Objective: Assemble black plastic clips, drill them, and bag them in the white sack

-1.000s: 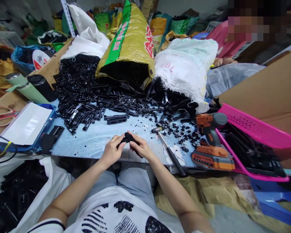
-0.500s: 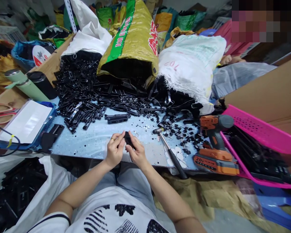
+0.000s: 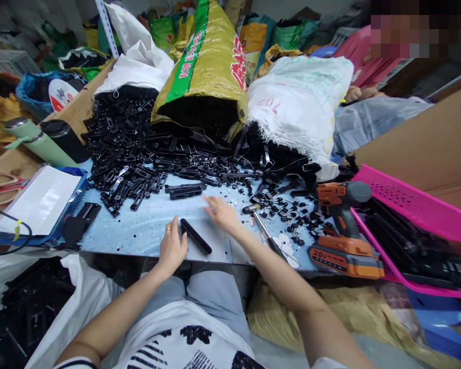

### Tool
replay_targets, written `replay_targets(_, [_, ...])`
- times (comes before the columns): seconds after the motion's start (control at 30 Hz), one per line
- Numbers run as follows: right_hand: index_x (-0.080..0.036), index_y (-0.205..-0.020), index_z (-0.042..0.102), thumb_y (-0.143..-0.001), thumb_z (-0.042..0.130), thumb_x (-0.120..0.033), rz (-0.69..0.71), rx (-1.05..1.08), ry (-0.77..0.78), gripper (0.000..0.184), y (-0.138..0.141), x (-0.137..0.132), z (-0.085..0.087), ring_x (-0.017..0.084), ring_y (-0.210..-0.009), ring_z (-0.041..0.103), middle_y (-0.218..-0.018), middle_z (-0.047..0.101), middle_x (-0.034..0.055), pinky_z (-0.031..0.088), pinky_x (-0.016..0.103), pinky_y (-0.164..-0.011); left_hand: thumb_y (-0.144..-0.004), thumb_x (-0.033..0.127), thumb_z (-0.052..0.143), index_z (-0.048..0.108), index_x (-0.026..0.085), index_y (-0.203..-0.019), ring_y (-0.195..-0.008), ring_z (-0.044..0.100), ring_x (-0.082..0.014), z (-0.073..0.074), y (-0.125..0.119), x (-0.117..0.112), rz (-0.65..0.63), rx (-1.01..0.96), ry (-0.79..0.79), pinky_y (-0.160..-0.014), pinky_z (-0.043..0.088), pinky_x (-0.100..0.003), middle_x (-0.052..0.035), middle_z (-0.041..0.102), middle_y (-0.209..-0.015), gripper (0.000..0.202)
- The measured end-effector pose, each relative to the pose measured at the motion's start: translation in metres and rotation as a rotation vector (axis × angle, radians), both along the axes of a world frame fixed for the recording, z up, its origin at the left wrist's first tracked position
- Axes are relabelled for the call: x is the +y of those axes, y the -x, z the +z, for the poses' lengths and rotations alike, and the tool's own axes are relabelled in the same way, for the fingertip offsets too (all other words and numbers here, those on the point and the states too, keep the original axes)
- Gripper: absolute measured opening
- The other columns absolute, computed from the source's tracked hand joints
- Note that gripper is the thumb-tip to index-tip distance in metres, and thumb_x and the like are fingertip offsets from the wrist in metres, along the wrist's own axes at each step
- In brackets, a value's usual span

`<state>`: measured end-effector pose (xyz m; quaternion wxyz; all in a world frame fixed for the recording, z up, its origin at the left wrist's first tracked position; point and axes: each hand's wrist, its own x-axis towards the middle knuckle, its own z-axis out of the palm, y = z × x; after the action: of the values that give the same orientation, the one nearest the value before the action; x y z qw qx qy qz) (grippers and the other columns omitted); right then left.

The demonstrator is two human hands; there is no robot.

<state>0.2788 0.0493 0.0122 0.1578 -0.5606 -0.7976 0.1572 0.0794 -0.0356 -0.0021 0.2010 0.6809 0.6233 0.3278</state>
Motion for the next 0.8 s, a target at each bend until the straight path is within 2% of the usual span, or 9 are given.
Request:
replay_targets(0.07, [-0.011, -0.140, 0.035, -0.092, 0.036, -0.017, -0.215, -0.274, -0.117, 0.048, -0.039, 0.044, 0.008, 0.028, -0.117, 0.043, -0.132, 0.046, 0.0195, 0.039, 0.040, -0.090, -0.081, 0.017, 0.052, 0.042, 0.021, -0.134, -0.121, 0.044, -0.0303, 0.006, 0.007, 0.002, -0.264, 0.261, -0.025, -0.100, 0.036, -0.050, -0.0147, 0.047, -0.131, 0.054])
replay_targets(0.1, [-0.006, -0.140, 0.032, -0.090, 0.034, -0.011, -0.244, -0.410, -0.143, 0.050, -0.056, 0.063, 0.013, 0.030, -0.121, 0.038, -0.135, 0.041, 0.0235, 0.034, 0.044, -0.093, -0.080, 0.015, 0.053, 0.045, 0.024, -0.132, -0.125, 0.040, -0.0305, 0.010, 0.008, 0.006, -0.425, 0.367, -0.048, -0.104, 0.029, -0.053, -0.0120, 0.047, -0.132, 0.053])
replay_targets(0.2, [-0.001, -0.131, 0.040, -0.087, 0.033, 0.000, -0.162, -0.588, -0.105, 0.045, -0.088, 0.098, 0.030, 0.027, -0.113, 0.044, -0.118, 0.053, 0.0246, 0.026, 0.046, -0.095, -0.085, 0.013, 0.047, 0.051, 0.025, -0.124, -0.115, 0.049, -0.0256, 0.021, 0.005, 0.019, -0.784, 0.574, -0.049, -0.105, 0.026, -0.052, -0.0082, 0.060, -0.113, 0.041])
replay_targets(0.27, [-0.002, -0.120, 0.050, -0.087, 0.034, 0.000, -0.092, -0.596, -0.103, 0.037, -0.090, 0.095, 0.038, 0.024, -0.104, 0.048, -0.106, 0.059, 0.0208, 0.028, 0.041, -0.093, -0.089, 0.015, 0.043, 0.052, 0.019, -0.122, -0.100, 0.056, -0.0231, 0.021, 0.001, 0.025, -0.784, 0.649, -0.010, -0.097, 0.035, -0.045, -0.0090, 0.063, -0.098, 0.034])
replay_targets(0.33, [-0.005, -0.110, 0.053, -0.088, 0.034, -0.003, -0.044, -0.606, -0.117, 0.030, -0.083, 0.070, 0.042, 0.022, -0.096, 0.051, -0.103, 0.059, 0.0189, 0.032, 0.034, -0.084, -0.090, 0.019, 0.045, 0.053, 0.014, -0.119, -0.093, 0.056, -0.0236, 0.018, 0.001, 0.027, -0.671, 0.686, 0.044, -0.087, 0.041, -0.039, -0.0105, 0.062, -0.093, 0.030])
replay_targets(0.43, [-0.011, -0.104, 0.052, -0.093, 0.033, -0.014, 0.114, -0.607, -0.004, 0.022, -0.069, 0.008, 0.038, 0.017, -0.070, 0.054, -0.087, 0.062, 0.0112, 0.032, 0.027, -0.064, -0.090, 0.029, 0.048, 0.051, 0.014, -0.119, -0.097, 0.054, -0.0253, 0.013, 0.004, 0.025, -0.560, 0.660, 0.091, -0.082, 0.042, -0.037, -0.0118, 0.060, -0.100, 0.033])
replay_targets(0.57, [-0.016, -0.100, 0.050, -0.095, 0.036, -0.044, 0.420, -0.506, 0.097, 0.031, -0.056, -0.065, 0.021, 0.015, -0.063, 0.054, -0.086, 0.061, 0.0067, 0.029, 0.024, -0.057, -0.092, 0.029, 0.044, 0.047, 0.017, -0.123, -0.104, 0.051, -0.0240, 0.014, 0.001, 0.029, -0.630, 0.564, 0.130, -0.085, 0.041, -0.035, -0.0103, 0.057, -0.111, 0.033])
replay_targets(0.7, [-0.017, -0.097, 0.052, -0.096, 0.032, -0.047, 0.428, -0.499, 0.045, 0.036, -0.049, -0.087, 0.001, 0.016, -0.072, 0.058, -0.091, 0.060, 0.0075, 0.030, 0.025, -0.062, -0.089, 0.022, 0.042, 0.049, 0.018, -0.118, -0.108, 0.049, -0.0226, 0.018, -0.012, 0.035, -0.725, 0.504, 0.166, -0.090, 0.039, -0.035, -0.0086, 0.056, -0.112, 0.030])
replay_targets(0.8, [-0.018, -0.099, 0.053, -0.096, 0.031, -0.049, 0.377, -0.505, 0.074, 0.038, -0.044, -0.089, -0.005, 0.016, -0.072, 0.059, -0.087, 0.060, 0.0060, 0.029, 0.025, -0.060, -0.087, 0.040, 0.048, 0.047, 0.019, -0.119, -0.109, 0.049, -0.0253, 0.019, -0.018, 0.034, -0.728, 0.501, 0.147, -0.091, 0.039, -0.038, -0.0090, 0.055, -0.114, 0.038])
